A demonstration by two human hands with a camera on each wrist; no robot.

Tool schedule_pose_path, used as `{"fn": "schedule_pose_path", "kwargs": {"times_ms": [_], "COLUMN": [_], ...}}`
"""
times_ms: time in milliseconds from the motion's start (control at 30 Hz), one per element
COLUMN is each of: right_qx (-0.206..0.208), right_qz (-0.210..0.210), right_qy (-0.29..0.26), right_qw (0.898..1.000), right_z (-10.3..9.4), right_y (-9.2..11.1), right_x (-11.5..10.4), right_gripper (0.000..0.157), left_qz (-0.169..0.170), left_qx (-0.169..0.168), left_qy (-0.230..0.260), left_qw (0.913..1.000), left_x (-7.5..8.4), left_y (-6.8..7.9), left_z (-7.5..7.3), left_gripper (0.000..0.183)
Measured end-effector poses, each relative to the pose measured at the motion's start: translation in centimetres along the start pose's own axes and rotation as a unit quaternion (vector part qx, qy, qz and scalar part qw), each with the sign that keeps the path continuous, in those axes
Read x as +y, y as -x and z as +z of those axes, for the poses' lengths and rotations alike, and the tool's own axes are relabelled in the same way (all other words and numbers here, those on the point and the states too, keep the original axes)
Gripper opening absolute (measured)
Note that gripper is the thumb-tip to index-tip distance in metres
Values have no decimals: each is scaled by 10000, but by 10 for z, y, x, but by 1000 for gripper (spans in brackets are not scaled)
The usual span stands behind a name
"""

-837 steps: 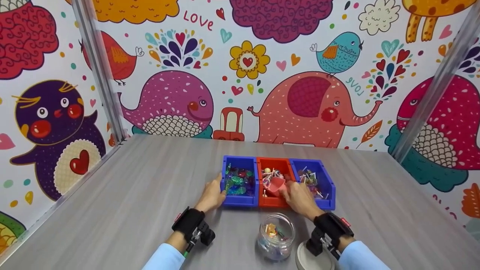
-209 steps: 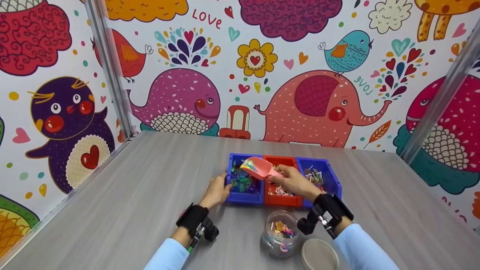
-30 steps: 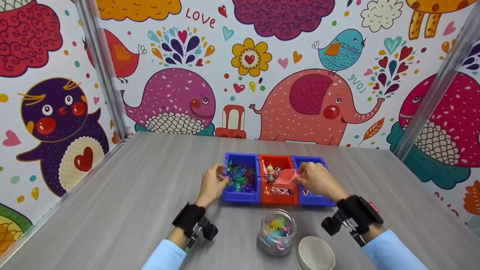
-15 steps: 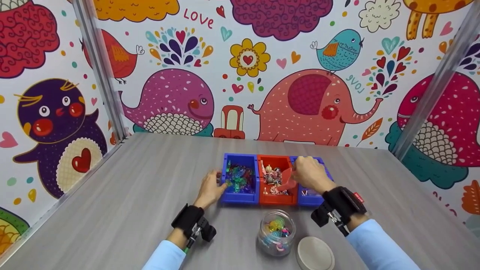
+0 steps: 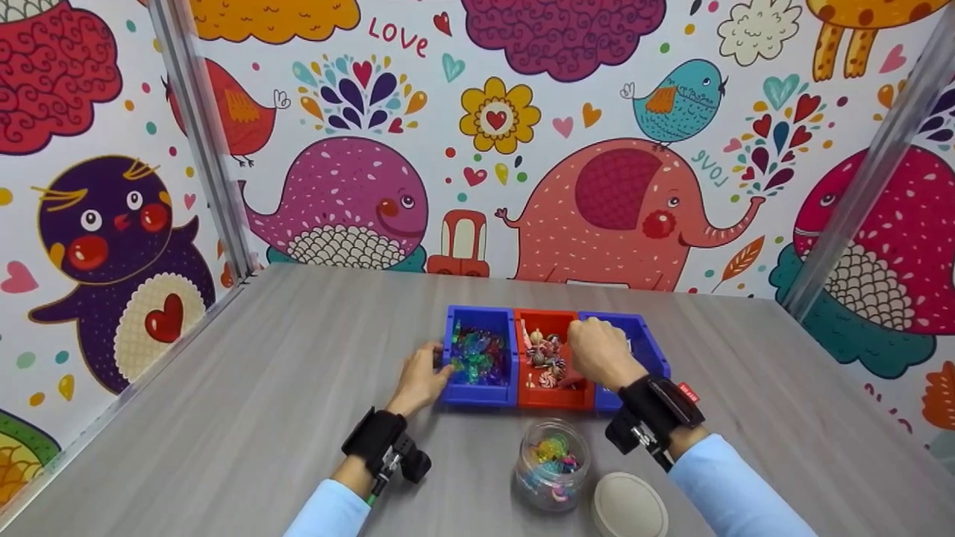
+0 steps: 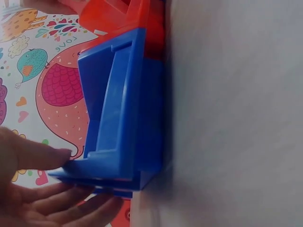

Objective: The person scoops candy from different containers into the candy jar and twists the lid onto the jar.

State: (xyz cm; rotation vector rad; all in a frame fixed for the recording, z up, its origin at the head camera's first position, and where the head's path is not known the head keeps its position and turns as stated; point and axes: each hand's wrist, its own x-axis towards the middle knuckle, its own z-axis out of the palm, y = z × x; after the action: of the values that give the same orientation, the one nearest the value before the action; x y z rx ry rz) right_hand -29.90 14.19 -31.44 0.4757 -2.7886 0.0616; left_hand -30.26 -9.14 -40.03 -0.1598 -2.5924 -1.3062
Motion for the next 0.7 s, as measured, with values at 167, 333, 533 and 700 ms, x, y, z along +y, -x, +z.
{"fn": "schedule_pose_path", "kwargs": {"times_ms": [167,333,533,700], "right_qx": [-160,-382,-405,-483], "right_qz": [129,361,540,634], "right_qy": [-316,-663,-1017,-1312], "right_qw": [9993,9964,9925,9881], "right_z": [1,4,8,15], "right_y": [-2,-3,-1,-2], "right_x": [-1,4,11,13], "right_gripper": [14,19,17,14], "left_qz": [-22,23,141,104], "left_qx": [-22,-9,15,-32], "left_qy": [-3,-14,47,80], "left_qw": [10000,10000,9999,9999], "left_x": [0,-1,-1,-1], "left_y": [0,1,0,2], "left_z": [1,2,3,2], "left_gripper": [35,35,33,33]}}
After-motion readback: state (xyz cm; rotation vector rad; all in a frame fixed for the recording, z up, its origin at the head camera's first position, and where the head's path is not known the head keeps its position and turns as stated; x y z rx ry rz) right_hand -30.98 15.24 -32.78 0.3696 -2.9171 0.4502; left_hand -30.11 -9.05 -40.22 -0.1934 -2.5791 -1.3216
